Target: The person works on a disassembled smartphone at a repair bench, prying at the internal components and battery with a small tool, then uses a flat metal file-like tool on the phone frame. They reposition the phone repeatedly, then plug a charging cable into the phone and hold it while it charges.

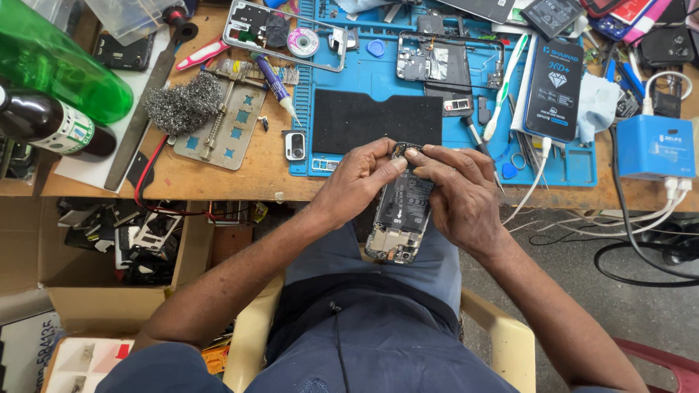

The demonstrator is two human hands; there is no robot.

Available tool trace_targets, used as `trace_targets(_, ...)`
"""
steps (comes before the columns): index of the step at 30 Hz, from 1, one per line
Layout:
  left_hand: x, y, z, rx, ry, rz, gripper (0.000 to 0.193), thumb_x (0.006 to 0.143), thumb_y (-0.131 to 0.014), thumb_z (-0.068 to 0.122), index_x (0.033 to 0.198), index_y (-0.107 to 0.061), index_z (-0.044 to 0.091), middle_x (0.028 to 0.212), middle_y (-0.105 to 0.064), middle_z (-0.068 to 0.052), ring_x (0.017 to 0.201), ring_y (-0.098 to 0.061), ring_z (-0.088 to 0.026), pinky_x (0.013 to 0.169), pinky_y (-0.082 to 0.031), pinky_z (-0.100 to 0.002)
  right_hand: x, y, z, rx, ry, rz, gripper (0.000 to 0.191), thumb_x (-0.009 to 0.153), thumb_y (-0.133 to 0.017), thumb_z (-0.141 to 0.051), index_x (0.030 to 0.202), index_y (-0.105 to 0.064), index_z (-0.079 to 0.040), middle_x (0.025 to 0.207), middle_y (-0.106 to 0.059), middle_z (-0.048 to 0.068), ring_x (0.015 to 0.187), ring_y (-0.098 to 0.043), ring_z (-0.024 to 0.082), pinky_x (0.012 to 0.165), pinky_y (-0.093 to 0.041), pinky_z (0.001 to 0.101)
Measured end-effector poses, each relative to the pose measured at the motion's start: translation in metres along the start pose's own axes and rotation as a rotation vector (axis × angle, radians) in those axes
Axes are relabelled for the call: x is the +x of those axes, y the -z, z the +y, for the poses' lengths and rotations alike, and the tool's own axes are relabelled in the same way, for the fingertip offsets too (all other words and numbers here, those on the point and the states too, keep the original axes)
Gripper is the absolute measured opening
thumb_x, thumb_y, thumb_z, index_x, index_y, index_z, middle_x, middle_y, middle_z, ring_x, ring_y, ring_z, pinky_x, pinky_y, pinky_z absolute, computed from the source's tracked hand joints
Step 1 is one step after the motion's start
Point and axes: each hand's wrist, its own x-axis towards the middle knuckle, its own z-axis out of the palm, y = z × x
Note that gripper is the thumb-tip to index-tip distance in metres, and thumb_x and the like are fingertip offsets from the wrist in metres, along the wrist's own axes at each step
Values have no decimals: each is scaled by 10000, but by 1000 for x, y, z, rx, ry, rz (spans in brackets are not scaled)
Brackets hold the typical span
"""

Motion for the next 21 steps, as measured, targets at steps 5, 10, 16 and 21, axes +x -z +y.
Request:
trace_targets(5,2,-6,2,277,-19,81,232,1067,-583,227,1041,-681,19,709,-558,60,667,-439,1,565,-391,-239,4,4,0,464,-315,91,262,981,-604,23,1234,-642,-35,1248,-705,66,1136,-699,158,962,-579,318)
trace_targets(10,4,-10,2,167,-42,31,232,1052,-572,236,1071,-664,25,760,-651,91,704,-531,32,603,-468,-221,20,5,24,512,-588,-139,174,958,-750,-100,1115,-763,-28,959,-757,61,879,-702,108,792,-560,262)
trace_targets(16,3,-8,1,248,4,4,222,1051,-609,223,1111,-662,16,712,-561,74,660,-429,17,564,-379,-220,21,0,31,612,-652,-213,182,947,-750,-169,1052,-777,-23,890,-734,25,775,-639,48,686,-531,242)
trace_targets(21,4,-7,4,223,0,-32,194,1035,-615,188,1111,-652,14,741,-610,93,693,-463,27,586,-397,-208,19,1,32,665,-716,-239,182,958,-741,-161,1066,-778,-20,878,-732,14,766,-614,40,666,-499,230)
